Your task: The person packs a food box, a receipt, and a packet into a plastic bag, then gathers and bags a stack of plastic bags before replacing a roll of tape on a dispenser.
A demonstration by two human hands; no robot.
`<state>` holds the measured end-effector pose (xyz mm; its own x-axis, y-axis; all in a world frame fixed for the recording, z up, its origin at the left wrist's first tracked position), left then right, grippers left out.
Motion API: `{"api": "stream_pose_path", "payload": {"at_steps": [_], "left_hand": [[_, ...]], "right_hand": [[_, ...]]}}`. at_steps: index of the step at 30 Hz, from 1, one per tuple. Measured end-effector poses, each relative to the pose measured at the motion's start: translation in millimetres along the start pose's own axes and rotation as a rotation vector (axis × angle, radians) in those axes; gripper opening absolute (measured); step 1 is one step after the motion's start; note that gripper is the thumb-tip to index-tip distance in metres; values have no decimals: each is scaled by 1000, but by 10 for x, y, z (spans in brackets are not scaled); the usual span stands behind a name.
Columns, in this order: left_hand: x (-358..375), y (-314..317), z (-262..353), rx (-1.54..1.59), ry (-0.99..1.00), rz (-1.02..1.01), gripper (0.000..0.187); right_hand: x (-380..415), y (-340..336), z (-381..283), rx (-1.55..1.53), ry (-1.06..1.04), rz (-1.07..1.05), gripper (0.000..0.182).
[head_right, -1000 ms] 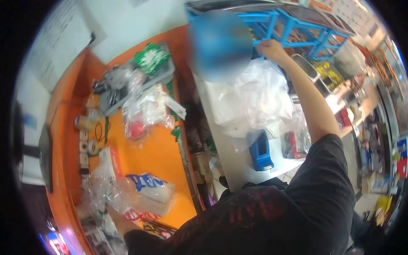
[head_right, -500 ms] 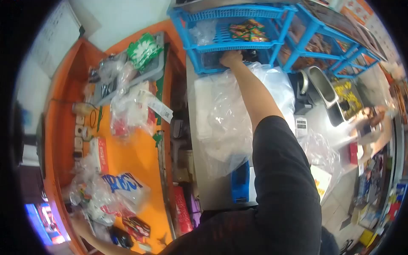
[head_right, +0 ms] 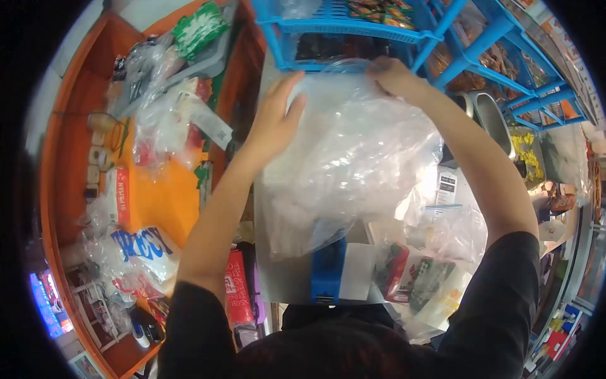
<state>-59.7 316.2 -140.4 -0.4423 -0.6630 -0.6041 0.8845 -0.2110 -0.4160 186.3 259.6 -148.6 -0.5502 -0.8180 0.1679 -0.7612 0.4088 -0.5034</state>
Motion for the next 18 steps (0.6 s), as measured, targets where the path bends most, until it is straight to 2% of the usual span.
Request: {"api": "stream_pose_path", "payload": {"at_steps": [1,3,5,6,8,10,11,14,16,18], "left_hand": [[-203,270,-176,12,21,44,33],[-613,760,-547,-232,-79,67,35],[-982,1049,-849,-461,-118,-22,37],[-1122,1120,-997,-455,-107,-13,37],[-1307,1205,-1279,-603,-80,-142,36],[-1320,1227,-1446,-650,-77,-187,33],[-1324,1223,-1472,-701,-87,-242,32],[-1169,896,-911,-563,-62,-154,27],[-801,699,-553,-480,-85,-7,15],[-500,449,-40,-128,59,30,7]], "right_hand": [[-20,25,67,101,-98,66,27],[-47,35,165,71,-113,50,31],[-86,34,162,43,-147,30,35],[-65,52,163,27,-129,39,34],[-21,65,175,5,-120,60,33],[24,65,196,-62,-134,57,32],[43,46,221,-156,-119,-21,31],[143,14,228,-151,-149,47,31],[175,18,236,-175,-154,62,30],[188,38,265,-196,-154,72,30]]}}
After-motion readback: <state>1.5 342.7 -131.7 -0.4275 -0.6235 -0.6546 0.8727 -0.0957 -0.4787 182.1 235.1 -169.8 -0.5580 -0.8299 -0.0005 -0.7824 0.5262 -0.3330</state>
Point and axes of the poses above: each hand's wrist, its own x-axis away from the middle knuckle, its own y-axis out of the palm, z = x × y, the point moved 2 cm from there along -x, towards the middle knuckle, and after that the axes turned 13 degrees about z, right-handed, at the moved point
